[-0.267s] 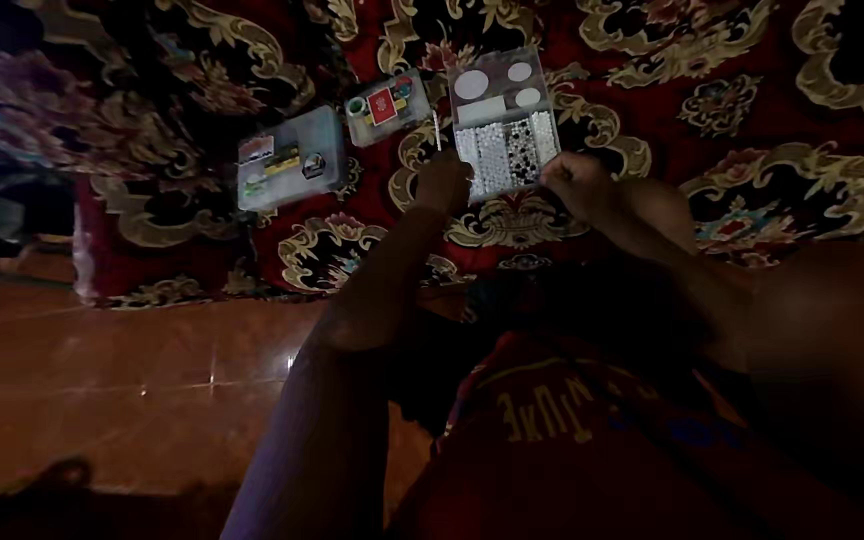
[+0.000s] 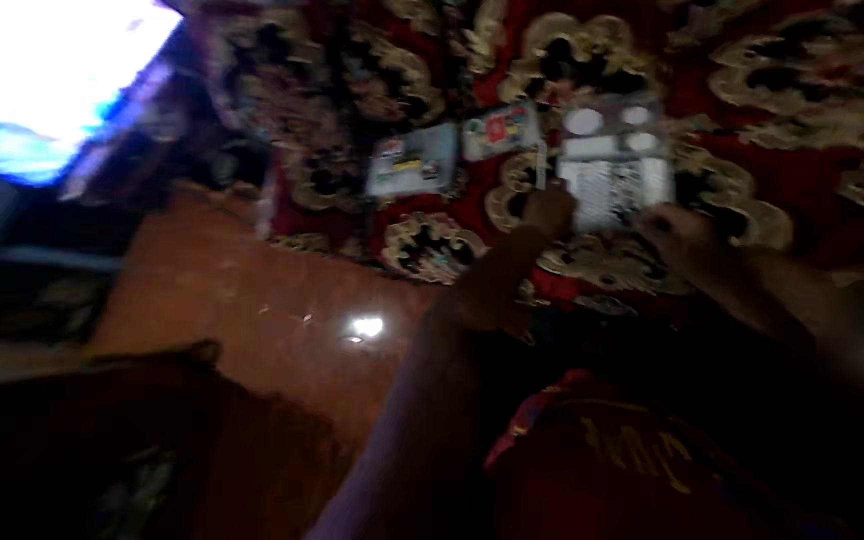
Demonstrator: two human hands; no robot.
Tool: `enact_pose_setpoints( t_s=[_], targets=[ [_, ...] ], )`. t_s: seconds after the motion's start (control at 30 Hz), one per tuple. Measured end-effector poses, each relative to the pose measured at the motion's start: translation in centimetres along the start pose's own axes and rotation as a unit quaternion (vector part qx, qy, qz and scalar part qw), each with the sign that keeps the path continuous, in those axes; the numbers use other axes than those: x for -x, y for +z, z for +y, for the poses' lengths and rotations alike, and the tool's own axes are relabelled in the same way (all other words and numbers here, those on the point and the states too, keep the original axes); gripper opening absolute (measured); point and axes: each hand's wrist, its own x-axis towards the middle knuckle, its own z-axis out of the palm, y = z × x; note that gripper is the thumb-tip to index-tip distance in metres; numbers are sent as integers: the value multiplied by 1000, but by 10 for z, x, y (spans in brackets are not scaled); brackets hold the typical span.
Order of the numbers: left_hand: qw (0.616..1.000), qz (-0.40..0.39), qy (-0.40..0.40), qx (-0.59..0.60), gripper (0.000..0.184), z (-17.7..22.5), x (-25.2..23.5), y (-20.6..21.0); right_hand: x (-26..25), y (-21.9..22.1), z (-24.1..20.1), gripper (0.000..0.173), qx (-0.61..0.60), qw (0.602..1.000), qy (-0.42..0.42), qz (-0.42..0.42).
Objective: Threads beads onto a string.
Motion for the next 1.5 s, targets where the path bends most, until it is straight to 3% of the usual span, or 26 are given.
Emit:
enact_pose_setpoints(
  t_s=[0.03, 0.17, 0.23, 0.47, 0.6, 0.67, 0.8, 0.87, 0.97, 1.03, 1.13, 1.3, 1.5],
  targets=[
    [998, -55, -41, 9, 41, 12, -2, -15, 0, 1, 6, 29, 8, 1000, -19, 0],
    [998, 16, 54, -7, 34, -15, -91, 63, -5, 2, 8, 31, 27, 999, -23, -26],
    [995, 32, 86, -28, 30, -24, -113, 79, -7, 2, 7, 29, 30, 999, -9, -39],
    [994, 61, 96, -1, 28, -27, -110, 71, -9, 6, 4, 28, 30, 998, 42, -42],
    [978, 137, 62, 146, 28, -30, -82, 51, -11, 8, 2, 29, 27, 997, 43, -51],
    [936, 138, 40, 321, 32, -35, -44, 26, -11, 7, -8, 32, 26, 998, 24, -44],
    [776, 210, 68, 591, 26, -55, 14, 16, -5, 8, -76, 25, 38, 999, -26, -25],
    [693, 237, 82, 676, 22, -65, 49, 4, -4, 9, -117, 19, 19, 995, -101, -17],
    [579, 286, 166, 746, 18, -75, 94, -4, -6, 17, -171, 13, -63, 967, -248, -13],
    [556, 302, 210, 746, 17, -76, 122, -7, -8, 23, -200, 11, -119, 932, -340, -30],
    [529, 312, 255, 747, 19, -75, 150, -10, -4, 31, -235, 11, -138, 904, -402, -48],
    [482, 331, 290, 757, 16, -76, 170, -17, 15, 36, -270, 12, -103, 892, -435, -63],
    [435, 321, 319, 779, 18, -74, 180, -20, 18, 41, -281, 13, -114, 866, -484, -61]
  ],
)
